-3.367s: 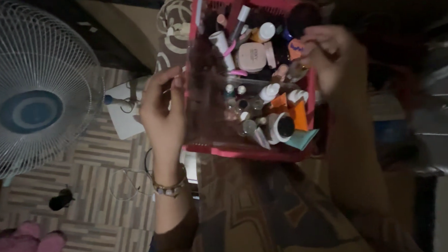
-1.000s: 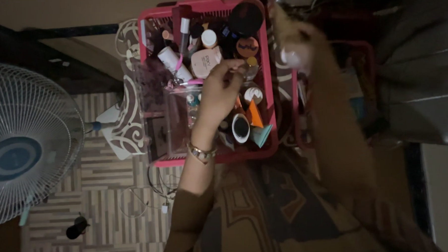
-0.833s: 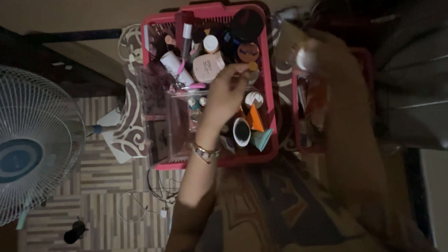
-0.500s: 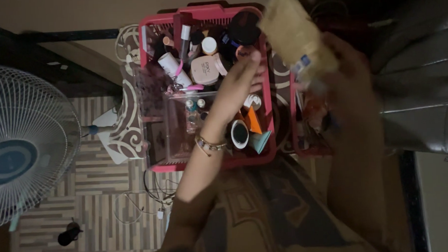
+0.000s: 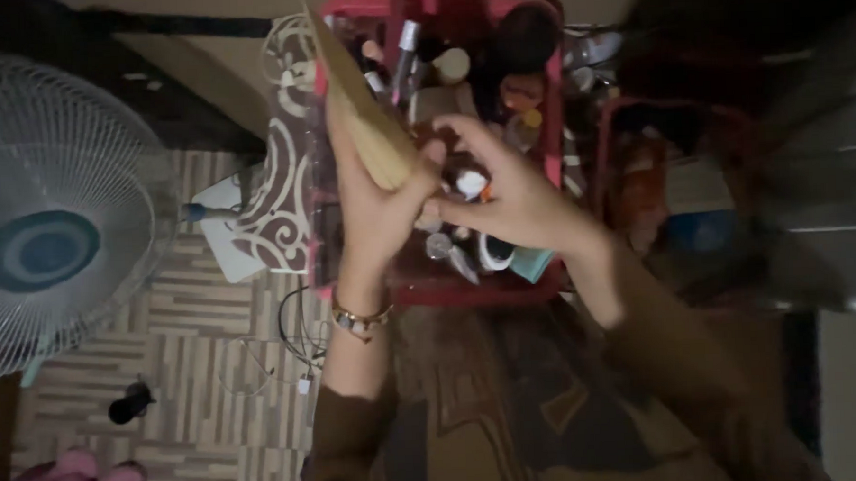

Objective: Organizing various makeup and skincare products within storage baskets on the floor

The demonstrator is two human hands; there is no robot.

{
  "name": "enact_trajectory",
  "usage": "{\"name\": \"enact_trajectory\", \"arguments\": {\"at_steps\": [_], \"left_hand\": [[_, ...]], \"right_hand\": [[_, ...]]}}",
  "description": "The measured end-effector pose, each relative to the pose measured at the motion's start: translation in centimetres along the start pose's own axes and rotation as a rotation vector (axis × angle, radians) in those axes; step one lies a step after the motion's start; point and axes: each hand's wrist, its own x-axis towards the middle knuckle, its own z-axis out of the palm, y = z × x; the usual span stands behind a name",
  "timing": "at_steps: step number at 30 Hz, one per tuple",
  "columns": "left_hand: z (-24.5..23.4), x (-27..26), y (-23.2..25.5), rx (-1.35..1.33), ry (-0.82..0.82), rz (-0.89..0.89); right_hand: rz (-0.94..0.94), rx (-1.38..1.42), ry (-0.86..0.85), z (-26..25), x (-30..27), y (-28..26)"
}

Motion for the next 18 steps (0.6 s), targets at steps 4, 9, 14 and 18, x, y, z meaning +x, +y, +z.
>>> {"name": "enact_trajectory", "arguments": {"at_steps": [4,9,14,18], "left_hand": [[-2.3,-2.2,-0.7,0.269,0.014,0.173],[-3.5,-5.8,-6.3,0.206,-0.059,0.028],[-5.1,-5.8,-10.0,0.315,-0.160,0.082],[-5.4,-4.2,-8.3,0.424,-0.271,0.051]], "right_hand": [[-0.049,-0.005,-0.054,1.3,1.1,0.8],[-0.065,0.283,-0.252,0.9,2.2,-1.9],[-0.018,0.178,-0.266,1.5,3.8,-3.8],[0.068,0.102,-0.288,1.4,4.4,-4.8]]}}
